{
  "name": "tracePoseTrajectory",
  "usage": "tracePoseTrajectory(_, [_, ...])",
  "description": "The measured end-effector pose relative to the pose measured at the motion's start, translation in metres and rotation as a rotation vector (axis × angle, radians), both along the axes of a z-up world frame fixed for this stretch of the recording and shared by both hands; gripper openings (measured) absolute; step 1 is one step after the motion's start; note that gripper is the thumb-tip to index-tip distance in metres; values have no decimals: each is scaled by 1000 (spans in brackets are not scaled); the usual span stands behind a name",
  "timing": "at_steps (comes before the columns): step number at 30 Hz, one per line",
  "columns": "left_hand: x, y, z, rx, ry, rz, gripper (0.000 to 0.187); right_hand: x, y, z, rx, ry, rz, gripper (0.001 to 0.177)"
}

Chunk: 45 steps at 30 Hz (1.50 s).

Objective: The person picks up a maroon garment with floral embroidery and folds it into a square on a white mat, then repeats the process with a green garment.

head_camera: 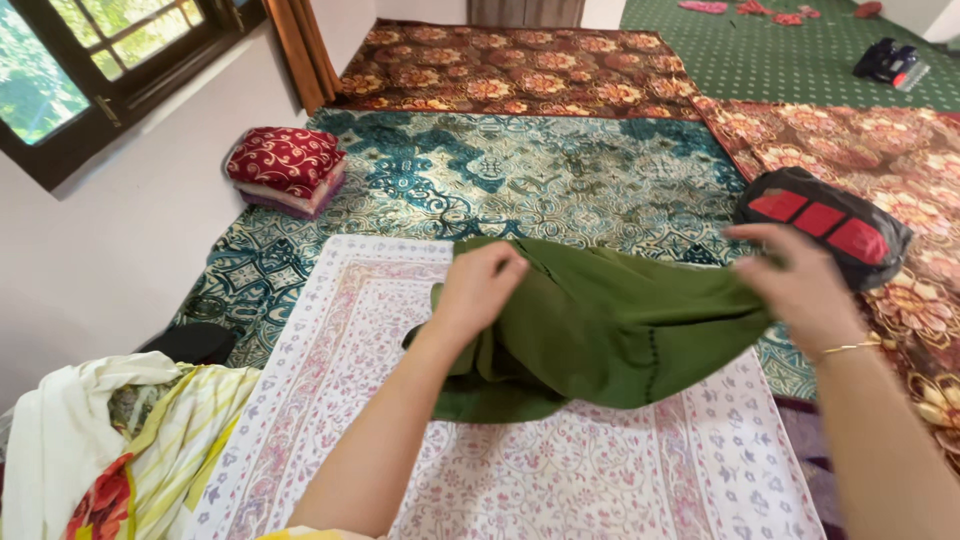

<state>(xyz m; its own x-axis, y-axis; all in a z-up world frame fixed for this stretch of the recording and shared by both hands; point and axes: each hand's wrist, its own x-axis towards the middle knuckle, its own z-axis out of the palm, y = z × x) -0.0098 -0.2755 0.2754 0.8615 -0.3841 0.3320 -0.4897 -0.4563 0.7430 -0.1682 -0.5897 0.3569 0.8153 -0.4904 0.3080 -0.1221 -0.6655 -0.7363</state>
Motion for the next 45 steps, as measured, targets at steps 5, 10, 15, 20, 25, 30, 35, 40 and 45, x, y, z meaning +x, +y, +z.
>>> tracePoseTrajectory(5, [-48, -48, 9, 48, -23, -263, 21, 32, 65, -56, -69, 229, 680, 67])
tracePoseTrajectory(10, [-61, -36, -4, 105, -164, -219, 16, 60, 44, -111, 76, 168, 626, 10])
tracePoseTrajectory(15, [-54, -6, -74, 226, -382, 15, 24, 41, 42, -84, 141, 86, 509, 11])
tracePoseTrajectory(20, [-54, 22, -162, 287, -156, 177, 19, 21, 18, -57, 292, -18, 313, 7])
tracePoseTrajectory(25, [-69, 48, -223, 271, 46, 115, 8, -1, -21, -44, 382, -190, 199, 7])
tracePoseTrajectory(30, [-77, 65, -240, 225, 23, 53, 21, -15, -77, -45, 606, -388, -14, 9])
tracePoseTrajectory(35, [-89, 75, -231, -148, 499, 78, 23, -30, -162, -77, 859, -482, 316, 40])
tracePoseTrajectory(40, [-116, 36, -222, -14, 375, -54, 28, -49, -139, -101, 682, -370, 58, 11])
tracePoseTrajectory(45, [-144, -23, -245, 173, 34, -331, 40, -70, -109, -119, 609, -197, 66, 7])
